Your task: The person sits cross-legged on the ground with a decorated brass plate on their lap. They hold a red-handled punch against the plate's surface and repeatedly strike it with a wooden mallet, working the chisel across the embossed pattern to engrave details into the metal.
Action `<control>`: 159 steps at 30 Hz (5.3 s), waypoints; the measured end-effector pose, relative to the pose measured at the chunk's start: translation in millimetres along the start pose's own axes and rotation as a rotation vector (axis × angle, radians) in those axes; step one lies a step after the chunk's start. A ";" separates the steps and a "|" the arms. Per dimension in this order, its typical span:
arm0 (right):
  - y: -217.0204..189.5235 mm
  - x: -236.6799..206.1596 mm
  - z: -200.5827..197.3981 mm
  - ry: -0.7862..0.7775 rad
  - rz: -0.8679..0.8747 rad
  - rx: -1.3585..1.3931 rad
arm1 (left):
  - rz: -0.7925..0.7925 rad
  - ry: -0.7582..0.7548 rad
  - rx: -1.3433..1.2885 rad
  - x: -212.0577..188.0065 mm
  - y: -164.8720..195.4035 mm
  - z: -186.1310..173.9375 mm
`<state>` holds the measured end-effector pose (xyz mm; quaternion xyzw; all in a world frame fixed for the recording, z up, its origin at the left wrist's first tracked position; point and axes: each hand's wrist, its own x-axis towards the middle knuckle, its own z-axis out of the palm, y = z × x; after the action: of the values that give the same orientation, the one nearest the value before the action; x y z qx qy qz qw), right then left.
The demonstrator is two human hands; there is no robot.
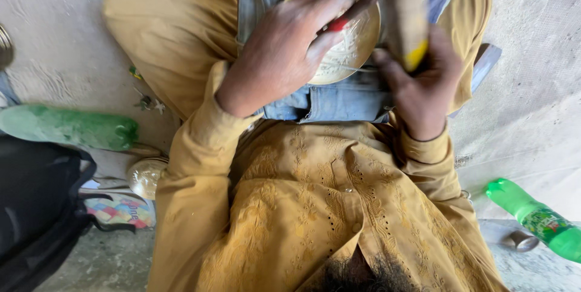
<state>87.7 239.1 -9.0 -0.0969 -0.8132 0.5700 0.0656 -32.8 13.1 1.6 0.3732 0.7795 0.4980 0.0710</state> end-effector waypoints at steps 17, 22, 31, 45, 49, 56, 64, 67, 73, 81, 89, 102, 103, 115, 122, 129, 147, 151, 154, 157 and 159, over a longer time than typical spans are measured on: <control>-19.5 58.2 12.8 0.004 -0.094 -0.038 | -0.213 -0.167 -0.263 34.9 -7.1 1.3; -40.0 51.5 -13.6 0.023 0.001 -0.081 | -0.094 0.024 -0.309 45.7 -19.8 24.4; -66.4 48.5 -56.8 0.075 -0.018 -0.281 | -0.138 -0.017 -0.448 45.0 -36.4 37.2; -68.4 73.3 -94.6 -0.153 -0.402 -1.055 | -0.087 -0.063 -0.419 61.9 -29.4 24.2; -70.0 67.8 -94.8 -0.069 -0.310 -0.803 | -0.049 -0.099 -0.462 62.7 -30.8 23.0; -57.9 57.4 -98.6 -0.082 -0.327 -0.893 | -0.032 -0.093 -0.413 60.9 -36.5 29.0; -44.7 53.0 -98.7 -0.090 -0.331 -0.882 | -0.039 -0.138 -0.361 57.9 -40.4 30.8; -41.8 48.7 -95.2 -0.049 -0.286 -0.724 | 0.010 -0.073 -0.407 56.2 -40.6 29.6; -38.4 42.1 -89.3 -0.008 -0.208 -0.702 | -0.019 -0.222 -0.313 56.8 -42.4 30.2; -31.2 28.6 -84.5 -0.018 -0.225 -0.960 | 0.024 -0.173 -0.319 55.3 -42.3 34.0; -19.0 13.1 -80.4 0.094 -0.059 -0.554 | 0.030 -0.244 -0.325 55.5 -42.7 31.6; 10.6 -19.0 -78.8 0.156 0.048 -0.417 | 0.095 -0.268 -0.287 53.3 -41.8 34.0; 10.5 -19.6 -76.4 0.165 0.043 -0.392 | 0.104 -0.251 -0.276 52.7 -41.2 33.8; 11.2 -30.8 -54.3 0.263 0.067 -0.402 | 0.055 -0.385 -0.256 49.7 -35.5 27.9; 15.7 -35.7 -43.3 0.196 -0.144 -0.571 | 0.071 -0.424 -0.274 46.7 -39.2 32.3; 32.9 -48.7 -48.0 0.134 0.072 -0.714 | 0.097 -0.401 -0.305 44.9 -43.0 37.3; 11.0 -1.3 -72.7 -0.068 -0.044 -0.440 | -0.010 0.004 -0.325 12.8 -49.7 43.1; -8.6 19.0 -76.6 -0.054 -0.222 -0.589 | -0.006 0.005 -0.330 12.4 -50.3 43.2; -17.1 31.5 -78.6 -0.099 -0.405 -0.829 | -0.079 -0.083 -0.346 14.6 -47.9 40.3; -19.9 35.2 -80.2 -0.073 -0.403 -0.851 | -0.033 -0.061 -0.359 18.8 -45.5 34.9; -18.7 32.6 -81.1 -0.052 -0.291 -0.852 | -0.047 -0.088 -0.361 21.4 -43.1 31.9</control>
<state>72.0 314.6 36.2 0.0144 -0.9820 0.1712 0.0791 -54.7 40.4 -44.4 0.3577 0.6822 0.6111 0.1823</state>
